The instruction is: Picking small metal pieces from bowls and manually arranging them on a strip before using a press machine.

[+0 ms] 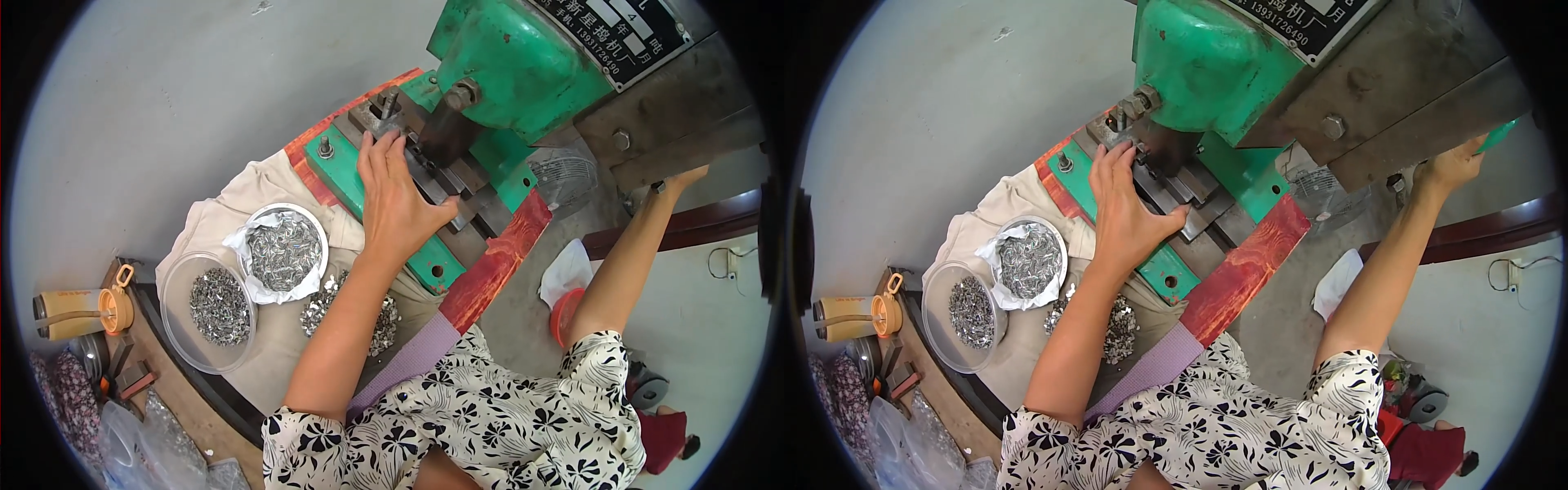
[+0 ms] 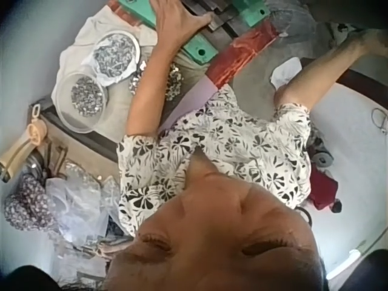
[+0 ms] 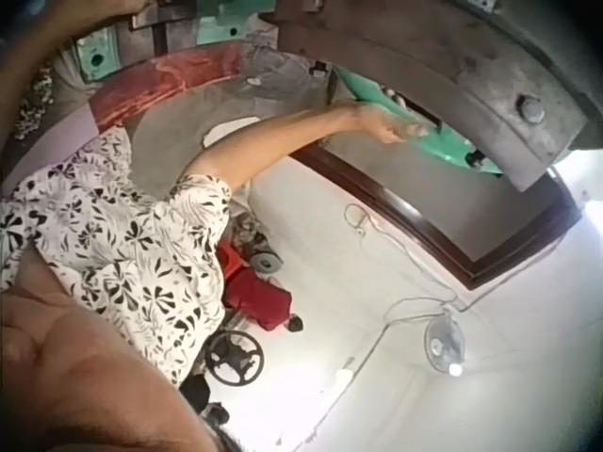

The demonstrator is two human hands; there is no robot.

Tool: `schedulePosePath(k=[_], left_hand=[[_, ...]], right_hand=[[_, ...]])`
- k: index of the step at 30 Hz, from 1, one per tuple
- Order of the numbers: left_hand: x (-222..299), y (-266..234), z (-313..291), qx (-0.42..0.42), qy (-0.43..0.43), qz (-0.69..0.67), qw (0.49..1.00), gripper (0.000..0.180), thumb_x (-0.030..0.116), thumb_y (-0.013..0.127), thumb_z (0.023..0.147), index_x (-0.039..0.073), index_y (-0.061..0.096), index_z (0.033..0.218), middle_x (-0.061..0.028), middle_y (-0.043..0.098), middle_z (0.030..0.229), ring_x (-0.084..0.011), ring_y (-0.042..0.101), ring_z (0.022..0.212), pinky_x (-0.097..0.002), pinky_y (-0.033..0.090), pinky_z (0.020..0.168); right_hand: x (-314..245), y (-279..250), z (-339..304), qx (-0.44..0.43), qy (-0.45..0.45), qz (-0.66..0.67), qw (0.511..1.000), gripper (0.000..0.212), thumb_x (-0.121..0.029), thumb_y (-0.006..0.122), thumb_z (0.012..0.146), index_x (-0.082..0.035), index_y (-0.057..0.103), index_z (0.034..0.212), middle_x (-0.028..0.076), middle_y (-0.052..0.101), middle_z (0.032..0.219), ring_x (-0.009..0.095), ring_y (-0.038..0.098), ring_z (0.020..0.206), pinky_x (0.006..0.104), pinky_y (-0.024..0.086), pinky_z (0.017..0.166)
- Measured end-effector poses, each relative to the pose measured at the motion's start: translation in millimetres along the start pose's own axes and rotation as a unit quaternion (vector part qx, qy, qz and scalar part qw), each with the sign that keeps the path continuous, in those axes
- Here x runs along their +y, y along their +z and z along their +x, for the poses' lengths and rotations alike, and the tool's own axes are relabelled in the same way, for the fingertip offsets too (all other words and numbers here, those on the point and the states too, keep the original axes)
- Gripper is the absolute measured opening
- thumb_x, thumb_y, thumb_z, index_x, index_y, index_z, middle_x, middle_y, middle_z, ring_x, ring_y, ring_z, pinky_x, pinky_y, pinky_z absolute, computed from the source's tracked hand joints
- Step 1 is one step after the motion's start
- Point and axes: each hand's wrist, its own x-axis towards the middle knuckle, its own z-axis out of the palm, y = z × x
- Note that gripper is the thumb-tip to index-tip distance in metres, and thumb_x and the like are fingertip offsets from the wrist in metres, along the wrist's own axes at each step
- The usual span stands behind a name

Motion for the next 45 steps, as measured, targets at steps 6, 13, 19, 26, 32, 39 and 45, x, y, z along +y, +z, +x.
schedulePosePath(k=[6, 13, 19, 26, 32, 39, 45], left_hand=[[0, 0, 0, -0.002, -0.006, -0.006, 1.000, 0.092, 0.022, 0.087, 0.057, -0.012, 0.043, 0.131, -0.0212, 0.040, 0.140, -0.0452, 0.025, 0.140, -0.0482, 0.032, 0.115], [7, -2, 5, -0.012, -0.036, 0.019, 0.999, 0.092, 0.024, 0.085, 0.056, -0.012, 0.044, 0.129, -0.0209, 0.041, 0.137, -0.0443, 0.027, 0.138, -0.0477, 0.032, 0.114], [10, -7, -10, -0.004, 0.003, 0.006, 1.000, 0.091, 0.023, 0.085, 0.053, -0.010, 0.043, 0.126, -0.0230, 0.044, 0.133, -0.0442, 0.033, 0.135, -0.0485, 0.033, 0.112], [12, -6, -13, -0.004, -0.001, 0.009, 1.000, 0.091, 0.023, 0.085, 0.053, -0.010, 0.042, 0.126, -0.0238, 0.044, 0.133, -0.0430, 0.036, 0.133, -0.0482, 0.034, 0.112], [7, -1, 0, 0.004, -0.013, 0.020, 1.000, 0.088, 0.023, 0.084, 0.055, -0.011, 0.044, 0.125, -0.0235, 0.044, 0.133, -0.0420, 0.035, 0.133, -0.0465, 0.034, 0.112], [6, -1, 5, 0.012, -0.014, 0.005, 1.000, 0.087, 0.024, 0.083, 0.057, -0.012, 0.044, 0.125, -0.0233, 0.043, 0.133, -0.0413, 0.035, 0.132, -0.0463, 0.034, 0.112], [7, 1, 5, 0.000, -0.019, 0.005, 1.000, 0.088, 0.024, 0.083, 0.057, -0.012, 0.043, 0.127, -0.0230, 0.042, 0.134, -0.0410, 0.034, 0.133, -0.0464, 0.034, 0.112]], right_hand=[[12, -28, 48, -0.085, -0.027, -0.045, 0.995, 0.033, -0.027, 0.056, 0.102, 0.002, 0.058, 0.119, 0.008, 0.065, 0.108, 0.019, 0.065, 0.095, 0.0338, 0.054, 0.082], [-37, -18, 115, -0.135, 0.063, -0.036, 0.988, 0.035, -0.017, 0.057, 0.100, 0.004, 0.056, 0.128, 0.008, 0.064, 0.116, 0.019, 0.062, 0.103, 0.0309, 0.049, 0.090], [-56, -8, 122, -0.133, 0.078, -0.076, 0.985, 0.030, -0.025, 0.057, 0.100, 0.000, 0.060, 0.116, 0.006, 0.064, 0.103, 0.017, 0.063, 0.093, 0.0311, 0.050, 0.083], [-68, -1, 119, -0.143, 0.097, -0.109, 0.979, 0.030, -0.033, 0.057, 0.101, -0.004, 0.063, 0.105, 0.004, 0.065, 0.090, 0.016, 0.063, 0.084, 0.0313, 0.051, 0.076], [-78, 1, 113, -0.178, 0.095, -0.117, 0.972, 0.045, -0.048, 0.061, 0.097, -0.003, 0.061, 0.102, 0.006, 0.064, 0.085, 0.014, 0.064, 0.076, 0.0279, 0.053, 0.068], [-75, 11, 99, -0.131, 0.069, -0.071, 0.986, 0.047, -0.048, 0.064, 0.095, -0.002, 0.060, 0.103, 0.007, 0.064, 0.083, 0.015, 0.064, 0.071, 0.0298, 0.055, 0.067], [-29, 15, 9, 0.015, 0.012, 0.011, 1.000, 0.055, -0.051, 0.063, 0.093, 0.003, 0.056, 0.106, 0.014, 0.063, 0.080, 0.023, 0.063, 0.065, 0.0335, 0.054, 0.062]])
